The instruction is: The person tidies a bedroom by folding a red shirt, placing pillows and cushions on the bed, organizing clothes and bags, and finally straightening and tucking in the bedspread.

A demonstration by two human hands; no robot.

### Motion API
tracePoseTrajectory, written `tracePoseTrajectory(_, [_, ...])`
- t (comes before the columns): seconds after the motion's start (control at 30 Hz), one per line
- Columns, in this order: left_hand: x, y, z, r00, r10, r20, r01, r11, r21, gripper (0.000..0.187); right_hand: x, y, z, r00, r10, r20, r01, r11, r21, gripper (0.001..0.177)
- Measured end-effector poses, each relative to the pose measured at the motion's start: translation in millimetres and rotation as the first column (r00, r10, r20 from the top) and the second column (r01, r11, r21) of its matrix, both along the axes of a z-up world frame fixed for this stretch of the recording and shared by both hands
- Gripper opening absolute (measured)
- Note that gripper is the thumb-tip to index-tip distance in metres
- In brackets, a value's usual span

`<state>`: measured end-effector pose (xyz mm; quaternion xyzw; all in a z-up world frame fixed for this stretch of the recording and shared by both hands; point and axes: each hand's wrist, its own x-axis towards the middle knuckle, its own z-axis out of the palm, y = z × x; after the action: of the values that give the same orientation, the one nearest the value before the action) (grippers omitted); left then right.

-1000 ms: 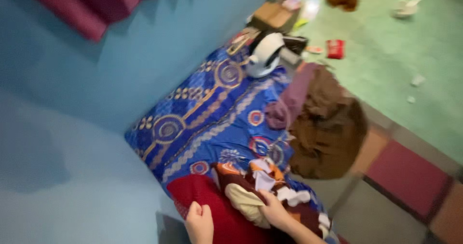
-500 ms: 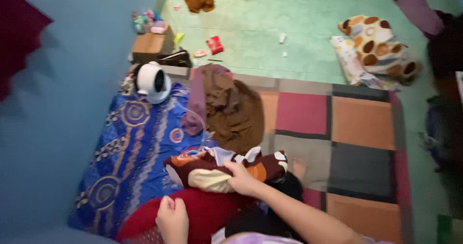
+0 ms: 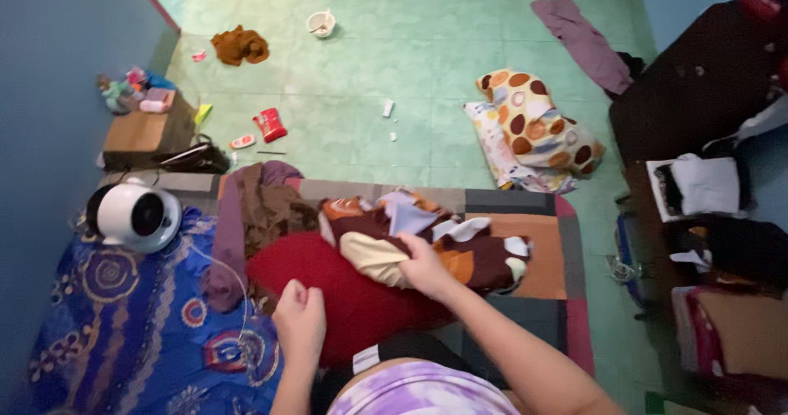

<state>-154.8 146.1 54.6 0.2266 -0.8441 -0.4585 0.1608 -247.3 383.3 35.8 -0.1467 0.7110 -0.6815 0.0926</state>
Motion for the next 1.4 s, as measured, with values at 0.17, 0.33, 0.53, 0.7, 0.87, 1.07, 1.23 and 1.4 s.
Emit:
tracePoseTrajectory(0.17, [-56.8, 57.3, 49.3, 0.990, -0.139, 0.001, 0.139, 0.990, 0.039, 0.027, -23.6, 60.7, 31.9, 0.984, -0.171, 0.041, 0.175, 0.979, -0.106, 0.046])
tracePoseTrajectory(0.33, [-113.7, 94.1, 59.4, 0.953, -0.302, 0.023, 0.301, 0.953, 0.036, 0.026, -47.5, 95.6, 20.4, 0.941, -0.321, 0.108, 0.335, 0.930, -0.151, 0.052])
tracePoseTrajectory(0.53, [-226.1, 137.1, 46.3, 0.883, -0.465, -0.071, 0.463, 0.885, -0.039, 0.021, -115.4, 137.6, -4.9, 0.840, -0.515, 0.172, 0.532, 0.845, -0.064, 0.053])
tracePoseTrajectory(0.7, [-322.3, 155.6, 65.8, 0.855, -0.516, -0.051, 0.519, 0.852, 0.065, 0.023, -200.5, 152.0, 18.8, 0.854, -0.502, 0.139, 0.516, 0.851, -0.097, 0.046])
tracePoseTrajectory(0.87, [-401.5, 149.6, 77.9, 0.856, -0.502, -0.123, 0.513, 0.854, 0.089, 0.020, -278.8, 145.1, 44.4, 0.850, -0.518, 0.099, 0.511, 0.855, 0.088, 0.043])
tracePoseTrajectory(1.07, [-475.5, 137.4, 79.5, 0.872, -0.489, -0.016, 0.489, 0.872, -0.036, 0.021, -350.0, 128.2, 64.3, 0.899, -0.435, -0.051, 0.437, 0.883, 0.175, 0.047])
tracePoseTrajectory(1.23, [-508.9, 123.7, 92.8, 0.903, -0.420, -0.090, 0.420, 0.907, -0.015, 0.020, -397.3, 94.9, 72.2, 0.941, -0.317, -0.119, 0.331, 0.934, 0.132, 0.041])
tracePoseTrajectory(1.4, [-520.0, 119.3, 103.6, 0.920, -0.385, -0.074, 0.382, 0.923, -0.051, 0.021, -405.6, 76.9, 75.5, 0.953, -0.303, 0.012, 0.298, 0.943, 0.150, 0.038])
